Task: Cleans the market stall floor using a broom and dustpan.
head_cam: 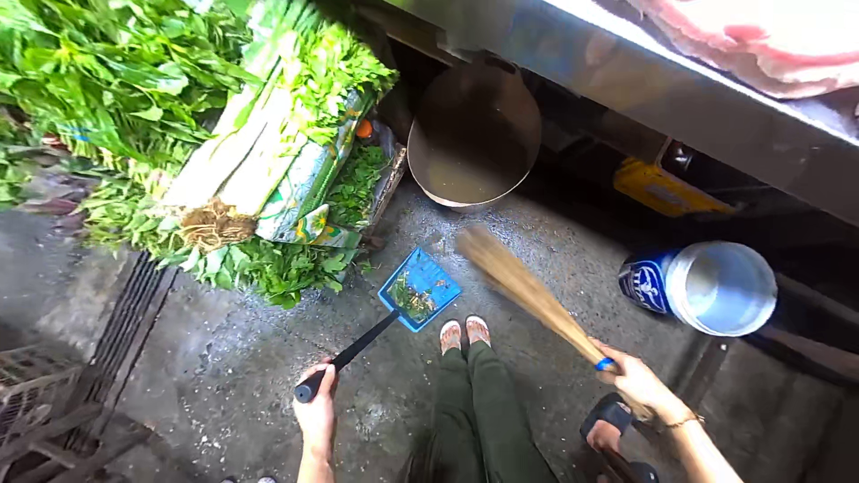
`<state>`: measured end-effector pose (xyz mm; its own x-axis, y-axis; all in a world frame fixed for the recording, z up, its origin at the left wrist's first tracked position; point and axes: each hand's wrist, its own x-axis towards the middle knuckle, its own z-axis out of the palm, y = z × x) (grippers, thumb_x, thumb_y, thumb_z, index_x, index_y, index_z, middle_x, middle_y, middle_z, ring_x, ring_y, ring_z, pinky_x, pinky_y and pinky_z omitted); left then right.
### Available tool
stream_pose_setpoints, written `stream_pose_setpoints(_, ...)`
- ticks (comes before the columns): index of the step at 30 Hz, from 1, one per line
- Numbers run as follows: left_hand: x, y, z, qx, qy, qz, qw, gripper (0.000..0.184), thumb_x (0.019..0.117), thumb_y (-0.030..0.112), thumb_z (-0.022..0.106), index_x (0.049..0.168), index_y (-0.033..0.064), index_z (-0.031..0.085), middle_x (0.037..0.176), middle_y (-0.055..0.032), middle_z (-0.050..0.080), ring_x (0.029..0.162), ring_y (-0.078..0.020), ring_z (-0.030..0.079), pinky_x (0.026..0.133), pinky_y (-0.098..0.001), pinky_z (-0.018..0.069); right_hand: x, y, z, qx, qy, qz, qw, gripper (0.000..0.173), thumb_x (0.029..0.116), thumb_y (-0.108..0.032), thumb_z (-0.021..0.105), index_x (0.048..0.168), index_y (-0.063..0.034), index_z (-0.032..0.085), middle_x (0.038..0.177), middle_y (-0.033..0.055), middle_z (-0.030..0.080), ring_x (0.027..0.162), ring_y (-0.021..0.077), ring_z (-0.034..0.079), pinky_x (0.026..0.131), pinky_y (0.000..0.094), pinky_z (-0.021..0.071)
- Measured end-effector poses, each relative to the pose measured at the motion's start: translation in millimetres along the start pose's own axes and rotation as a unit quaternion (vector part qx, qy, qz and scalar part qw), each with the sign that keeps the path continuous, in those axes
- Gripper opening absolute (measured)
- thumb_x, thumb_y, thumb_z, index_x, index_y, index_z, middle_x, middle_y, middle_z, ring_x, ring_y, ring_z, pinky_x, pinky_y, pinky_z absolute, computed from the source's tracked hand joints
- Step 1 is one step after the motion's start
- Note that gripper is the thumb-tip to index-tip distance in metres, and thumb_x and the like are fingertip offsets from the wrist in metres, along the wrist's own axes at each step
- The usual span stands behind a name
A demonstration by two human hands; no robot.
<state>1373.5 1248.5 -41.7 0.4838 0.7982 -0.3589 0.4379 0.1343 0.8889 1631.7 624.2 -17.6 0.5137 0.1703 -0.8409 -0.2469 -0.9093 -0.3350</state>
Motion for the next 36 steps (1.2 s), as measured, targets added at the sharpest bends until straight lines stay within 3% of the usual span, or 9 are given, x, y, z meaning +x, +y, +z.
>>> stream_pose_setpoints(4,-7.9,-12.7,-46.8,0.032,-0.016,0.016,0.999,0.027,0.0917,0.015,0.070,0.115,0.0034,0.064,0.130,-0.0163,0.066,0.117,-0.0311,0.065,0.094,-0.0473,0.0584,17.0,30.9,-27.0,0.175,0.113,0.097,0.973,0.081,0.0848,-0.008,0.074,0.158,-0.0192,0.042,0.122,0.0237,0.068,0.096,0.0360,0.071,0.084,0.0582,0.0586)
stream_pose_setpoints(7,-9.1,-21.7,-54.6,0.096,-0.037,0.045,0.994,0.027,0.0892,0.017,0.073,0.112,0.0049,0.065,0.130,-0.0131,0.067,0.120,-0.0280,0.064,0.097,-0.0443,0.0566,23.8,-28.6,8.4,0.243,0.117,0.185,0.945,0.065,0.0896,-0.012,0.074,0.150,-0.0105,0.050,0.120,0.0226,0.068,0.098,0.0352,0.070,0.087,0.0560,0.0578)
stream_pose_setpoints(12,-6.9,-36.0,-49.6,0.114,-0.028,0.069,0.991,0.029,0.0893,0.017,0.075,0.114,0.0042,0.065,0.128,-0.0127,0.067,0.118,-0.0258,0.065,0.098,-0.0426,0.0566,-18.6,-122.2,147.4,0.143,-0.149,0.136,0.969,0.071,0.0865,-0.017,0.078,0.152,-0.0172,0.051,0.131,0.0194,0.066,0.118,0.0345,0.065,0.102,0.0570,0.0518)
stream_pose_setpoints(15,-4.4,-32.3,-58.0,0.094,-0.027,0.064,0.993,0.027,0.0913,0.016,0.072,0.114,0.0037,0.064,0.130,-0.0137,0.066,0.118,-0.0270,0.065,0.095,-0.0433,0.0577,-41.1,-136.6,153.0,0.102,-0.221,0.063,0.968,0.084,0.0858,-0.020,0.079,0.160,-0.0254,0.040,0.145,0.0147,0.060,0.130,0.0302,0.060,0.110,0.0548,0.0471)
stream_pose_setpoints(20,-8.9,-28.2,-100.1,0.035,-0.019,0.043,0.998,0.026,0.0934,0.015,0.069,0.115,0.0030,0.063,0.134,-0.0169,0.064,0.125,-0.0338,0.061,0.099,-0.0496,0.0566,-65.9,-127.0,68.7,0.133,-0.140,0.047,0.980,0.079,0.0857,-0.017,0.080,0.156,-0.0288,0.045,0.130,0.0130,0.068,0.103,0.0272,0.071,0.090,0.0512,0.0596)
stream_pose_setpoints(25,-7.0,-41.1,-126.5,0.058,-0.026,0.048,0.997,0.028,0.0906,0.016,0.071,0.114,0.0041,0.063,0.135,-0.0155,0.063,0.128,-0.0313,0.059,0.102,-0.0470,0.0544,-32.5,-115.4,105.4,0.232,0.090,0.154,0.956,0.078,0.0876,-0.012,0.075,0.158,-0.0169,0.041,0.124,0.0219,0.067,0.102,0.0337,0.070,0.090,0.0552,0.0567)
stream_pose_setpoints(28,7.4,-52.2,-124.6,0.079,-0.028,0.062,0.995,0.026,0.0908,0.016,0.071,0.113,0.0033,0.063,0.132,-0.0141,0.065,0.124,-0.0282,0.061,0.101,-0.0439,0.0545,-19.0,-136.3,154.7,0.208,0.043,0.186,0.959,0.076,0.0892,-0.008,0.073,0.158,-0.0111,0.040,0.129,0.0245,0.065,0.112,0.0364,0.067,0.098,0.0554,0.0530)
stream_pose_setpoints(31,26.0,-45.5,-135.3,0.061,-0.029,0.051,0.996,0.027,0.0920,0.014,0.069,0.115,0.0024,0.061,0.131,-0.0144,0.064,0.118,-0.0270,0.064,0.095,-0.0433,0.0571,-47.6,-134.7,186.6,0.099,-0.076,0.150,0.981,0.083,0.0896,-0.010,0.073,0.162,-0.0220,0.035,0.139,0.0209,0.062,0.123,0.0354,0.063,0.106,0.0561,0.0490)
stream_pose_setpoints(36,48.5,-24.2,-147.1,0.064,-0.113,0.062,0.990,0.031,0.0920,0.014,0.073,0.119,0.0009,0.062,0.131,-0.0144,0.065,0.124,-0.0283,0.062,0.103,-0.0470,0.0544,-120.7,-116.9,154.5,0.168,-0.003,0.126,0.978,0.074,0.0910,-0.015,0.072,0.157,-0.0238,0.042,0.126,0.0184,0.067,0.097,0.0312,0.071,0.085,0.0523,0.0608)
